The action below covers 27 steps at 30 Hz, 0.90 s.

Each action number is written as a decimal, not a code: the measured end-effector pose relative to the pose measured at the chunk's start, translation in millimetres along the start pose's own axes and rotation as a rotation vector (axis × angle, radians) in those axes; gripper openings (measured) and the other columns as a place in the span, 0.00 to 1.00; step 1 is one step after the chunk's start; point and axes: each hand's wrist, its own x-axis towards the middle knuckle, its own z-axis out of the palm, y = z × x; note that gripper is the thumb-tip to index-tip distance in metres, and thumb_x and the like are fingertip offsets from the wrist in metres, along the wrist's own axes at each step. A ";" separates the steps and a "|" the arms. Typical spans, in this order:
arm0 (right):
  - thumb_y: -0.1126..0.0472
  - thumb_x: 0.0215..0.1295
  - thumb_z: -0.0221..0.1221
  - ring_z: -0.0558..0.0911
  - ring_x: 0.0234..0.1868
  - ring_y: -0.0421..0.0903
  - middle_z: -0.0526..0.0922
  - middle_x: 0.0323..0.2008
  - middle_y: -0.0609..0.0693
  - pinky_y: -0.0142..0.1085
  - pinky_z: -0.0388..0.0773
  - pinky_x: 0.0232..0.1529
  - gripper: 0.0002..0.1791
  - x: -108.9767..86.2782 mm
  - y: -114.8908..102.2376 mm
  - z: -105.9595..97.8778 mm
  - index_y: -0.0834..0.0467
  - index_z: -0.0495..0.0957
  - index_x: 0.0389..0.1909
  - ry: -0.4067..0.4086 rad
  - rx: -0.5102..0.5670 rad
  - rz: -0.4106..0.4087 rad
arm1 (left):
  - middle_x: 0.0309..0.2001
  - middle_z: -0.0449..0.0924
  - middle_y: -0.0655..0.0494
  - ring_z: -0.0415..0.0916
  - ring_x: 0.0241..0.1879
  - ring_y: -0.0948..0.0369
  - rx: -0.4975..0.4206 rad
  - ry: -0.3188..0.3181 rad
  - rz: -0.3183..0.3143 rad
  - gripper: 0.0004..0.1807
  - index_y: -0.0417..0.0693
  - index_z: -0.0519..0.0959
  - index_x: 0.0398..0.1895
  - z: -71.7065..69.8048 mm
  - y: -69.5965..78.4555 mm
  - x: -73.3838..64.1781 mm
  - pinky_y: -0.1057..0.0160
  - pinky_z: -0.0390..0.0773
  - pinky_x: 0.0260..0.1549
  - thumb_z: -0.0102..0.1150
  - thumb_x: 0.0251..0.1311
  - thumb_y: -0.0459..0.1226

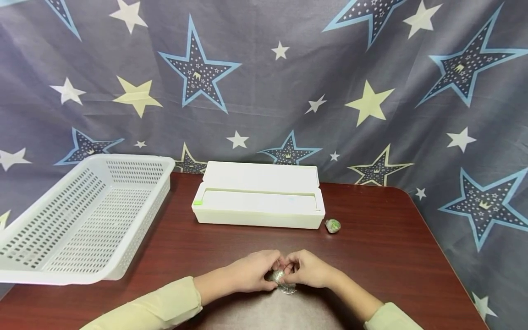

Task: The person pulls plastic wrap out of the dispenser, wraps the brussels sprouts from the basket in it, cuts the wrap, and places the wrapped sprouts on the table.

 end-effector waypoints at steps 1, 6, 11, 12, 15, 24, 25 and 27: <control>0.62 0.53 0.65 0.71 0.24 0.31 0.78 0.27 0.46 0.22 0.67 0.23 0.12 -0.5 0.1 -0.5 0.65 0.78 0.37 -0.006 -0.004 0.002 | 0.34 0.74 0.63 0.67 0.32 0.73 -0.017 0.001 -0.017 0.21 0.48 0.72 0.44 0.6 -1.1 -0.2 0.79 0.70 0.33 0.69 0.47 0.40; 0.63 0.54 0.64 0.72 0.23 0.31 0.78 0.30 0.48 0.23 0.70 0.24 0.12 -2.3 1.4 -2.6 0.62 0.78 0.39 -0.025 -0.012 0.020 | 0.29 0.75 0.64 0.66 0.28 0.74 -0.041 -0.002 -0.067 0.17 0.49 0.79 0.36 1.6 -6.6 -0.4 0.79 0.68 0.30 0.71 0.46 0.47; 0.64 0.52 0.65 0.70 0.22 0.31 0.76 0.30 0.50 0.23 0.70 0.23 0.13 -5.3 3.9 -5.3 0.62 0.78 0.40 -0.024 0.004 0.004 | 0.26 0.77 0.65 0.68 0.27 0.74 -0.055 -0.027 -0.041 0.12 0.51 0.84 0.30 1.0 -9.7 -0.1 0.80 0.67 0.29 0.69 0.48 0.48; 0.64 0.52 0.65 0.70 0.22 0.31 0.76 0.29 0.51 0.23 0.69 0.23 0.13 -5.8 4.6 -5.8 0.61 0.77 0.39 -0.023 0.002 -0.003 | 0.26 0.77 0.66 0.68 0.27 0.74 -0.071 -0.033 -0.037 0.12 0.51 0.84 0.31 0.8 -9.9 0.1 0.80 0.67 0.28 0.68 0.49 0.48; 0.64 0.51 0.66 0.70 0.23 0.31 0.75 0.28 0.52 0.23 0.68 0.24 0.13 -7.2 6.6 -7.0 0.61 0.77 0.39 -0.024 0.004 -0.021 | 0.26 0.77 0.66 0.68 0.27 0.76 -0.126 -0.045 -0.035 0.13 0.51 0.85 0.33 0.6 -10.5 1.2 0.80 0.68 0.28 0.67 0.50 0.49; 0.67 0.50 0.66 0.71 0.24 0.31 0.76 0.28 0.61 0.24 0.69 0.24 0.12 -7.9 9.2 -5.0 0.59 0.75 0.35 0.000 -0.033 -0.086 | 0.20 0.78 0.69 0.66 0.21 0.77 -0.246 -0.069 -0.131 0.11 0.51 0.86 0.30 2.0 -8.8 5.9 0.79 0.70 0.24 0.66 0.52 0.47; 0.67 0.50 0.66 0.71 0.24 0.31 0.77 0.28 0.60 0.24 0.69 0.24 0.12 -7.8 9.1 -4.2 0.59 0.75 0.34 0.005 -0.036 -0.084 | 0.20 0.77 0.69 0.66 0.20 0.77 -0.266 -0.071 -0.150 0.10 0.50 0.85 0.30 2.1 -7.8 6.3 0.78 0.70 0.23 0.67 0.51 0.47; 0.68 0.49 0.65 0.71 0.24 0.31 0.77 0.28 0.59 0.24 0.69 0.24 0.12 -8.0 8.8 -2.6 0.58 0.74 0.34 0.016 -0.039 -0.076 | 0.18 0.76 0.69 0.66 0.19 0.77 -0.298 -0.074 -0.178 0.10 0.50 0.85 0.28 2.2 -5.8 7.4 0.77 0.70 0.22 0.69 0.49 0.45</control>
